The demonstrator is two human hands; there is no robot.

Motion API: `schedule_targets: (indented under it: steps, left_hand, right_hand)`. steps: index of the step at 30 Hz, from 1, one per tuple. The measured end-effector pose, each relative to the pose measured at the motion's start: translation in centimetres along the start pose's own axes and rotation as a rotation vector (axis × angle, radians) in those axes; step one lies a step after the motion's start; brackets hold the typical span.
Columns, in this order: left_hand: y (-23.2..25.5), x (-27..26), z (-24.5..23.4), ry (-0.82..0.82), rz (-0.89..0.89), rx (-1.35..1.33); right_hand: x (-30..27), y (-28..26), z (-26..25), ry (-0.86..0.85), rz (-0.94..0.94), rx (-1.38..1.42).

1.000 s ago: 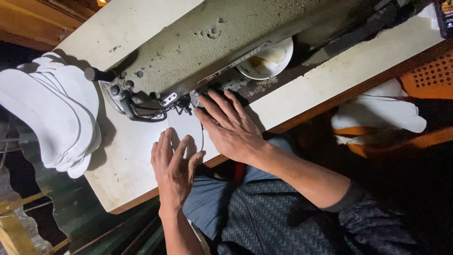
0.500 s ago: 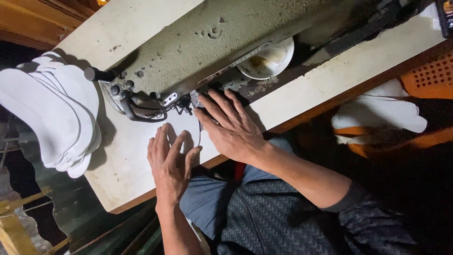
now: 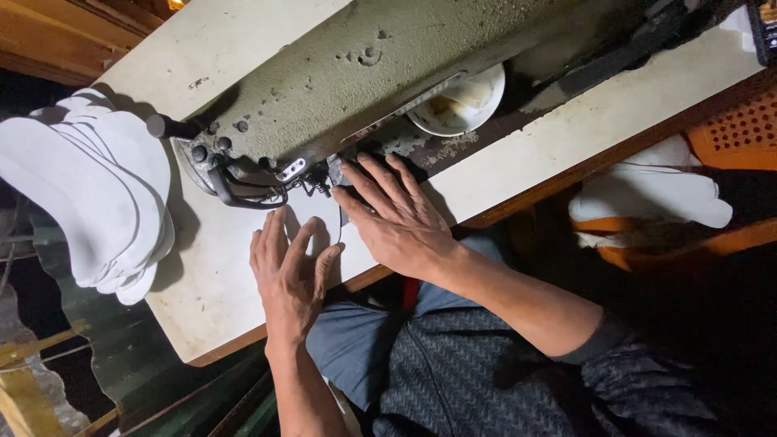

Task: Sewing the edges of shoe insoles using an industrial sewing machine

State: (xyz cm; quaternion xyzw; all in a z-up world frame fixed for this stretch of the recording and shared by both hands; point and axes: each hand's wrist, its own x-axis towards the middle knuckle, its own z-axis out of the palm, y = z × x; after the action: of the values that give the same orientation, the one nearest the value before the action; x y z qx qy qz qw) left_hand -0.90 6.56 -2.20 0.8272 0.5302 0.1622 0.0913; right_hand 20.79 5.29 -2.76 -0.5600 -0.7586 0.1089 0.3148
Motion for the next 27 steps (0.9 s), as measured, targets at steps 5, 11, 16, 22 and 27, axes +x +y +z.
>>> schedule_targets:
  steps: [5, 11, 16, 22, 27]
  left_hand:
    - [0.2, 0.3, 0.0, 0.023, 0.001, 0.001]
    - [0.0, 0.5, 0.1, 0.052, -0.001, -0.008]
    - [-0.1, 0.8, 0.6, 0.065, -0.017, 0.013]
    - [-0.2, 1.1, 0.7, 0.092, -0.013, 0.006]
    - [-0.8, 1.2, 1.4, 0.098, -0.013, 0.013]
  right_hand:
    - [0.0, -0.2, 0.1, 0.01, -0.002, -0.017]
    - [0.0, 0.1, 0.1, 0.007, -0.013, -0.036]
    - [-0.1, 0.0, 0.0, -0.005, -0.003, -0.022]
    - [-0.1, 0.0, 0.0, -0.002, -0.002, -0.021]
    - [-0.2, 0.0, 0.0, 0.015, -0.01, -0.024]
